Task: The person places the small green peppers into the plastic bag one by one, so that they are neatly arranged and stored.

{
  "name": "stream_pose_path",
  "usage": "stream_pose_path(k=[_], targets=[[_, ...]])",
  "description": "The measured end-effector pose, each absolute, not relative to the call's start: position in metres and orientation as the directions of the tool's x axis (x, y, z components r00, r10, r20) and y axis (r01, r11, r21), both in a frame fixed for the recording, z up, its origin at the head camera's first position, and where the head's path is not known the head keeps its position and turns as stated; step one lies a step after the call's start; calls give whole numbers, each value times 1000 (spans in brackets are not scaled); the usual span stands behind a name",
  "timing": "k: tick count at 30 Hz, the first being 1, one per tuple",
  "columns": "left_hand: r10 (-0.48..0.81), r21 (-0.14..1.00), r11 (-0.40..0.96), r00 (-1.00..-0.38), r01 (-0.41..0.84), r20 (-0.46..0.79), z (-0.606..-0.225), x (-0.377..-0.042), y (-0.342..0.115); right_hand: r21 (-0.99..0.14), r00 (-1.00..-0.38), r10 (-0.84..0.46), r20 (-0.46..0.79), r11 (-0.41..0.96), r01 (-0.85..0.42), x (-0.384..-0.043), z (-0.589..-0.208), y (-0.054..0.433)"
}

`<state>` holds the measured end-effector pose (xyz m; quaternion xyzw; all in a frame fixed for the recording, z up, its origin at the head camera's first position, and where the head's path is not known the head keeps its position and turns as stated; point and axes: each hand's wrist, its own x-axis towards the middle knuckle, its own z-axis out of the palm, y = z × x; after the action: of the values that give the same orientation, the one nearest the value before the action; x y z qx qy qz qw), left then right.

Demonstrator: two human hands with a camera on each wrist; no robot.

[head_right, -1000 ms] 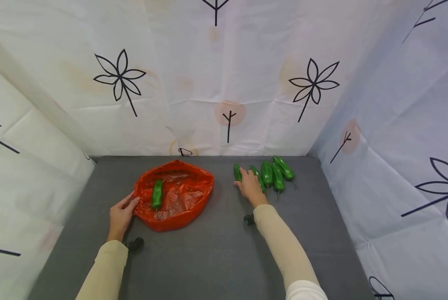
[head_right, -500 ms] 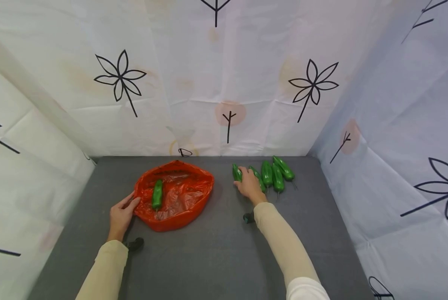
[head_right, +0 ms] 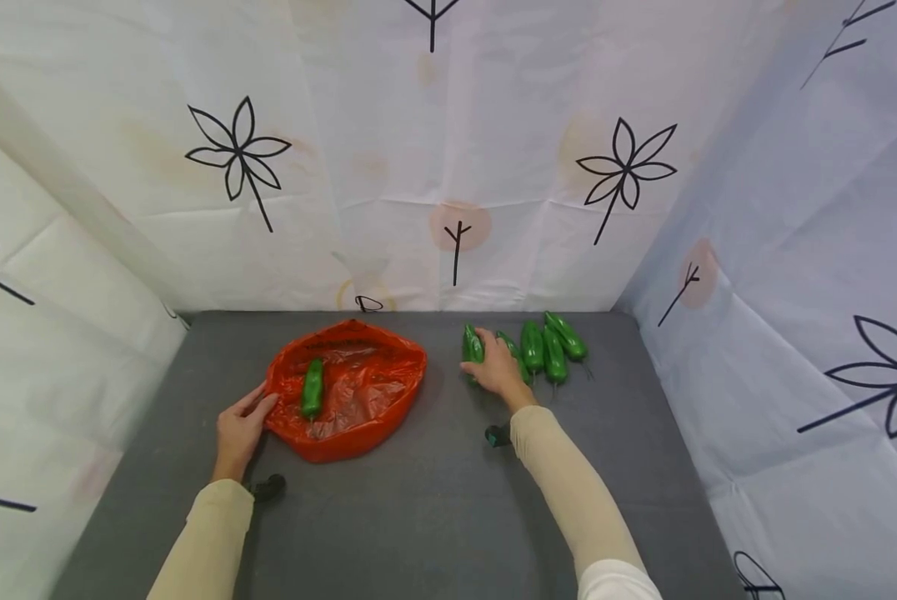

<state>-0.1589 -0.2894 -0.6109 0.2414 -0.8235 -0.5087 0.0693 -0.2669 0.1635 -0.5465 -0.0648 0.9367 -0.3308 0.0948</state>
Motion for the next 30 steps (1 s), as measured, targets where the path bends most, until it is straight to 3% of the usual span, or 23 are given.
stream_pose_path(k=[30], targets=[[-475, 884, 344, -871, -316, -127, -610, -158, -289, -694, -968, -239, -79, 710, -118, -261, -490, 139]])
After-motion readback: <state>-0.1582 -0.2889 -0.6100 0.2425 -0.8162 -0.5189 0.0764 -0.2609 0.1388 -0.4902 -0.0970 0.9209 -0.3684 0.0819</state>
